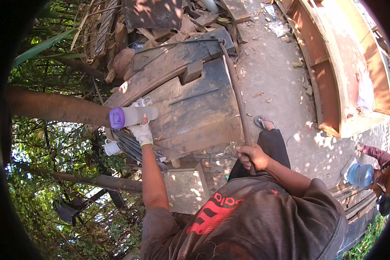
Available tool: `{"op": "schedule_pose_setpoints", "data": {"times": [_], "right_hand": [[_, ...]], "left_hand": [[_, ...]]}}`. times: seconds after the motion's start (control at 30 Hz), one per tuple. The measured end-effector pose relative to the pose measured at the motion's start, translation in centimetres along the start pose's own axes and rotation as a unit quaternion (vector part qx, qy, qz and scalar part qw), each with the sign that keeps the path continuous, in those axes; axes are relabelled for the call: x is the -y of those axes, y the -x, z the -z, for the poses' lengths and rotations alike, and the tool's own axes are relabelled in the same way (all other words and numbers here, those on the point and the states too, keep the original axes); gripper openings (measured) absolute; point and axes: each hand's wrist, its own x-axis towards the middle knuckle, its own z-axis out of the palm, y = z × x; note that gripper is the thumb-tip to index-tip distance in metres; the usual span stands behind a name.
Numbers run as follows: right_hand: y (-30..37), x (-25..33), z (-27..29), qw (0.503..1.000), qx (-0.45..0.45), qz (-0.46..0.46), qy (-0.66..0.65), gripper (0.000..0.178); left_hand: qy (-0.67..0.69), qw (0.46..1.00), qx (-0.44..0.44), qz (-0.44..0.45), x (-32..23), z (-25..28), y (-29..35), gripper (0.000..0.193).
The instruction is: The person bends several metal rods into U-shapes using a manual bending tool. They pick up each rod, place it into the tool's slot, and apply pressure to bend it before removing the finished piece and repeating the process.
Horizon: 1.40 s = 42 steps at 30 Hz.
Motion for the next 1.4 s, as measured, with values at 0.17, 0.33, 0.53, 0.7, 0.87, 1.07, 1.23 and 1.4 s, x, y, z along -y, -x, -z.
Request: {"op": "schedule_pose_setpoints", "data": {"times": [0.17,0.33,0.53,0.7,0.87,1.07,1.23,1.4], "right_hand": [[1.0,0.9,1.5,1.0,0.015,-0.011,0.018,0.029],[0.9,1.0,1.1,0.999,-0.017,-0.046,0.021,0.028],[-2.7,-1.8,-5.4,0.999,-0.035,-0.02,-0.011,0.024],[-3.9,-2.5,-6.0,0.998,-0.023,-0.021,-0.062,0.023],[-5.3,-3.5,-8.6,0.995,-0.044,0.019,-0.087,0.021],[-6.8,-4.0,-10.3,0.99,-0.058,0.055,-0.117,0.023],[-8.6,-4.3,-12.2,0.985,-0.069,0.077,-0.137,0.026],[-11.1,-4.6,-14.9,0.982,-0.095,0.09,-0.134,0.029]], "left_hand": [[-0.038,0.999,0.005,0.005,0.6,0.3,-0.2,0.082],[-0.011,1.0,0.01,0.015,0.2,0.4,-0.1,0.082],[-0.005,1.0,-0.004,0.015,-0.5,-0.2,0.0,0.082],[0.081,0.996,0.012,0.04,-0.1,-0.2,0.1,0.083],[0.15,0.98,-0.058,0.119,0.0,-2.3,1.3,0.08],[-0.019,0.979,-0.14,0.149,-1.3,-4.9,2.2,0.074],[-0.053,0.986,-0.125,0.094,0.9,-4.6,2.0,0.074],[-0.128,0.98,-0.099,0.118,0.3,-4.0,2.5,0.074]]}}
